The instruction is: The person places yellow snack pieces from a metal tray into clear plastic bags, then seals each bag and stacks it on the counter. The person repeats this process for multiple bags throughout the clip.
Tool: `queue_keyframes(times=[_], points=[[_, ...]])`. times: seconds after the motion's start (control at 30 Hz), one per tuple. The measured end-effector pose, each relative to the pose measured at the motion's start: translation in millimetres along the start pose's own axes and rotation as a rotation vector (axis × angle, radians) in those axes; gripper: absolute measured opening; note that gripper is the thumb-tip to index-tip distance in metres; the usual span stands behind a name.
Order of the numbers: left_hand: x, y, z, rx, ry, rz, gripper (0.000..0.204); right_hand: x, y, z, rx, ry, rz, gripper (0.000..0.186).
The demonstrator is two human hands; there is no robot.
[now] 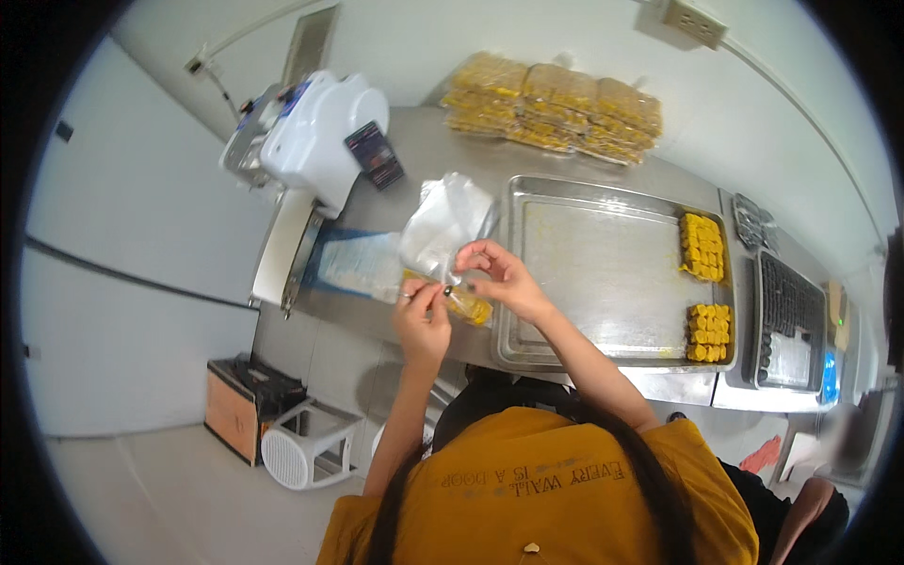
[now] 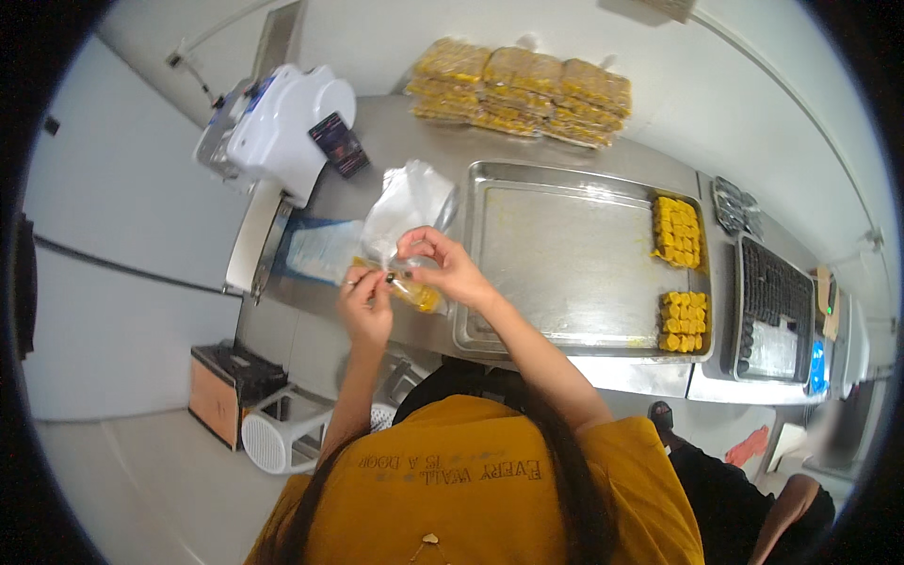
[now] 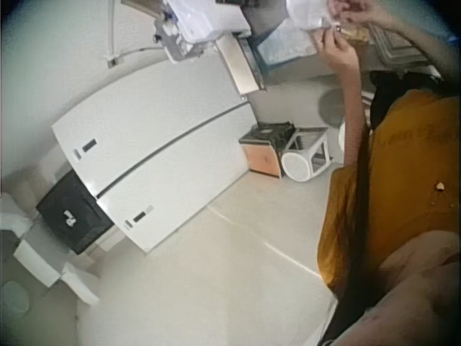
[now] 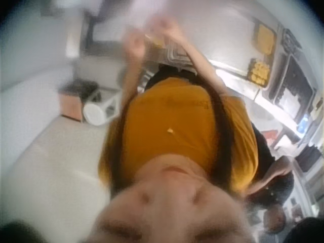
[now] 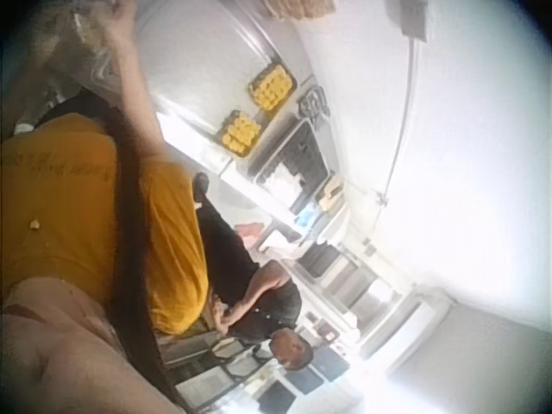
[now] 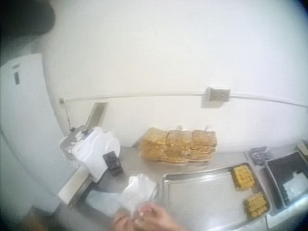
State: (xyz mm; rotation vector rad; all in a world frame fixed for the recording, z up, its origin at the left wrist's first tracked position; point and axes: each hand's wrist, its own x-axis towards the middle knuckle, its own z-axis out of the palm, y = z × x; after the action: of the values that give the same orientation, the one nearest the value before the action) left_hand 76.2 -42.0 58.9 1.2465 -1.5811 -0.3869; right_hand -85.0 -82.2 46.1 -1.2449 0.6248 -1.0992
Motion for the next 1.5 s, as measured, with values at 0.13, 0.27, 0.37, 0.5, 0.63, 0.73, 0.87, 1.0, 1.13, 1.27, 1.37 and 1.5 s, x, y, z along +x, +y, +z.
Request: queue_keyframes(times=[0.13, 0.27, 0.37, 0.5, 0.63, 0.73, 0.87, 1.0, 1.13, 1.27, 1.37, 1.5], points=[[38, 58, 13, -0.206, -0.058, -0.187, 0.006, -39, -20, -25, 0.001, -0.088, -0.031, 0.077], [67, 110, 69, -0.435, -0.267, -0.271, 0.009, -75, -8, -33, 0.162, 0.326, 0.051, 0.062], [71, 131, 109, -0.405, -0.483, -0.198, 0.023, -101, -14, -74, 0.456, 0.686, -0.101, 0.047], [46, 103, 112, -0.116, -0.497, 0.070, 0.044, -146, -56, -177, 0.317, 1.027, -0.083, 0.040], [3, 30, 61, -0.071, -0.538, -0.290, 0.036, -145, -104, -309, 0.104, 1.080, -0.119, 0.038], [-47, -3, 13, 0.174, -0.500, -0.370, 0.033, -108, -116, -394, -0.117, 1.152, -0.019, 0.046], [-95, -5, -29, 0.184, -0.450, -0.551, 0.030, -57, -88, -477, 0.046, 1.091, 0.085, 0.047], [-113, 13, -44, 0.403, -0.580, -0.568, 0.025, -25, -11, -531, -0.055, 1.091, 0.176, 0.044], [-120, 23, -44, 0.454, -0.651, -0.532, 0.023, -10, 48, -571, -0.413, 1.175, 0.202, 0.038], [-113, 18, -38, 0.417, -0.669, -0.549, 0.023, -14, 57, -591, -0.479, 1.354, 0.352, 0.036], [-99, 13, -34, 0.402, -0.677, -0.514, 0.024, -26, 40, -591, -0.475, 1.241, 0.467, 0.034], [-81, 9, -25, 0.393, -0.687, -0.408, 0.025, -31, 2, -560, -1.047, 1.114, 0.610, 0.034]])
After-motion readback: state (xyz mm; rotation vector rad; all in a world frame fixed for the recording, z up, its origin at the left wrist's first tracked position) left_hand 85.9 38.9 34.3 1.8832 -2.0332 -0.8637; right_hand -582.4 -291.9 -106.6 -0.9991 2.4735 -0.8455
